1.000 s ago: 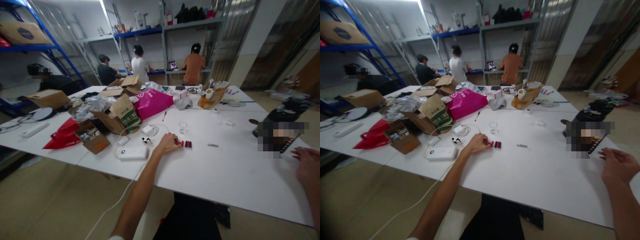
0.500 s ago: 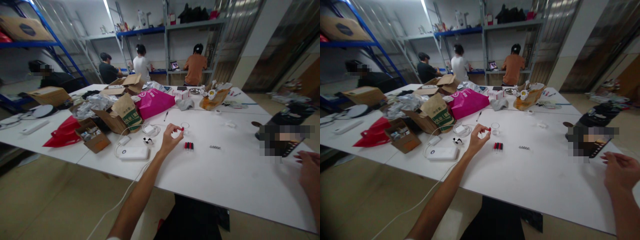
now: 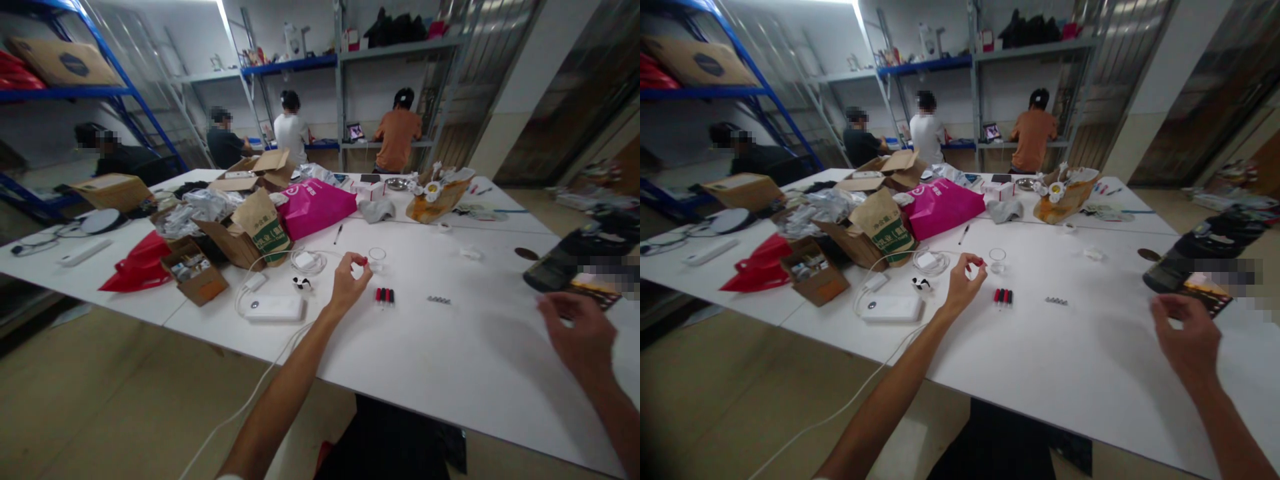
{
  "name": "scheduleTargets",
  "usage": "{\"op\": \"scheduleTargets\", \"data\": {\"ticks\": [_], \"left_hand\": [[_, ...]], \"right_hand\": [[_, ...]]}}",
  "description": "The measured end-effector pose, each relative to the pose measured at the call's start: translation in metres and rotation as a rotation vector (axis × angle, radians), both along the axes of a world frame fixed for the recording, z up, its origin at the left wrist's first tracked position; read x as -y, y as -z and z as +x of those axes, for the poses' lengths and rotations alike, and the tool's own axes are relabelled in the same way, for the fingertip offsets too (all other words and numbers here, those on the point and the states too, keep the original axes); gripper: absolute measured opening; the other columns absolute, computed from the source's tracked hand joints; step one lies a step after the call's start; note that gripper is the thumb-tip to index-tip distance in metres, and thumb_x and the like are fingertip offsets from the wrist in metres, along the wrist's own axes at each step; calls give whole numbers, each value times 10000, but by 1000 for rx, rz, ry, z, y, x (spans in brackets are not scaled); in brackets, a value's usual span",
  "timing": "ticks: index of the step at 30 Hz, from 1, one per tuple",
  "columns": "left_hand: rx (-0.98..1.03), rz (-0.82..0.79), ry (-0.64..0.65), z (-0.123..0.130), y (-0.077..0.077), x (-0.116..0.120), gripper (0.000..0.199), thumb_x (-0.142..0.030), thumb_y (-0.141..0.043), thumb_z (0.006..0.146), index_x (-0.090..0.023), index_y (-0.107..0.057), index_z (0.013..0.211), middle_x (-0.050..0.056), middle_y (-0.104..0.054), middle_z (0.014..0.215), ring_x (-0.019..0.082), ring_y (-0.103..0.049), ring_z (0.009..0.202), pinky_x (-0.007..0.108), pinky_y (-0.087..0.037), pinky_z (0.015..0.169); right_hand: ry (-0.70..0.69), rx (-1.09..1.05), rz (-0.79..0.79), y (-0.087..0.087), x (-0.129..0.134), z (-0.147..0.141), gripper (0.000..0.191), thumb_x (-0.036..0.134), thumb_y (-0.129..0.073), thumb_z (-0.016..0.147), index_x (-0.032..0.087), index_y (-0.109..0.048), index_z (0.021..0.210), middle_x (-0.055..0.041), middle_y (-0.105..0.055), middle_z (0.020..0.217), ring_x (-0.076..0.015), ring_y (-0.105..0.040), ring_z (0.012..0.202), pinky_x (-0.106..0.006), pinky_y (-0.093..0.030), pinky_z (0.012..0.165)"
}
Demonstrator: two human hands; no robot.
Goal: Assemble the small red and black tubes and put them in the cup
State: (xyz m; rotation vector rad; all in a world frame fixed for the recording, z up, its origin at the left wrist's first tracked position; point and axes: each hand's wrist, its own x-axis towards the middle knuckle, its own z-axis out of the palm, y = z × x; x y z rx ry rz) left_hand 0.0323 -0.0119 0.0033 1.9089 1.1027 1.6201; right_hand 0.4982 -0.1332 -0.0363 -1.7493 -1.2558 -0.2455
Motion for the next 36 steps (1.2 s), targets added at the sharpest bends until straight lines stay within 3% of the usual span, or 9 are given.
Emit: {"op": "scheduleTargets", "data": {"ticks": [4,7,13,16,21,25,30,33,36], "left_hand": [[-119,34,40,2,9,0,114,-212,-698,958,-212,-647,1060,44,-733,984,199,-679,936,349,-495,834],[-203,86,76,3,14,0,91,-239,-681,994,-203,-658,1075,58,-729,987,208,-672,942,378,-521,880],[-249,122,134,4,18,-3,100,-268,-672,1033,-201,-690,1106,83,-735,1015,228,-670,978,408,-550,921],[-252,126,139,6,19,-3,106,-271,-680,1036,-197,-699,1109,87,-736,1015,231,-668,982,413,-553,929],[-266,136,158,8,20,-2,133,-299,-678,1048,-191,-697,1124,95,-738,1023,231,-673,985,407,-558,917],[-272,163,181,9,18,1,157,-339,-670,1059,-194,-705,1109,103,-740,1022,236,-682,988,409,-572,905],[-285,157,233,14,17,6,179,-346,-648,1072,-211,-739,1146,117,-744,1063,244,-698,1032,413,-588,926],[-331,167,300,17,18,8,206,-334,-625,1084,-224,-759,1193,119,-740,1084,239,-705,1037,403,-592,922],[-353,160,351,19,21,9,224,-322,-603,1094,-225,-767,1212,120,-733,1075,229,-711,1015,381,-597,898]], "right_hand": [[-541,134,-231,-17,-31,-82,549,718,-694,895,251,-717,1181,-94,-752,1204,-234,-720,1017,-408,-582,912],[-719,232,-285,-11,-57,-115,543,733,-703,892,272,-755,1174,-90,-761,1217,-272,-709,1146,-476,-542,1023],[-808,288,-332,5,-82,-130,468,701,-591,990,280,-793,983,-63,-784,1071,-241,-712,1031,-464,-522,972],[-808,246,-238,-9,-87,-140,367,617,-630,1006,279,-770,1034,-49,-782,1089,-233,-713,1053,-451,-522,982],[-731,165,82,-45,-91,-173,188,425,-697,1009,262,-712,1100,-47,-757,1041,-195,-707,960,-385,-564,886],[-644,115,244,-50,-87,-193,91,338,-693,1012,264,-698,1064,-62,-744,1029,-188,-687,901,-381,-577,835],[-676,-80,176,-33,-77,-201,131,370,-710,999,268,-711,1081,-68,-733,1072,-195,-696,910,-397,-602,852],[-791,-220,103,-29,-72,-207,152,388,-726,989,273,-718,1087,-61,-728,1066,-196,-704,924,-391,-613,853],[-881,-210,41,-31,-68,-215,149,395,-728,988,281,-735,1083,-58,-740,1056,-203,-712,954,-390,-610,865]]}}
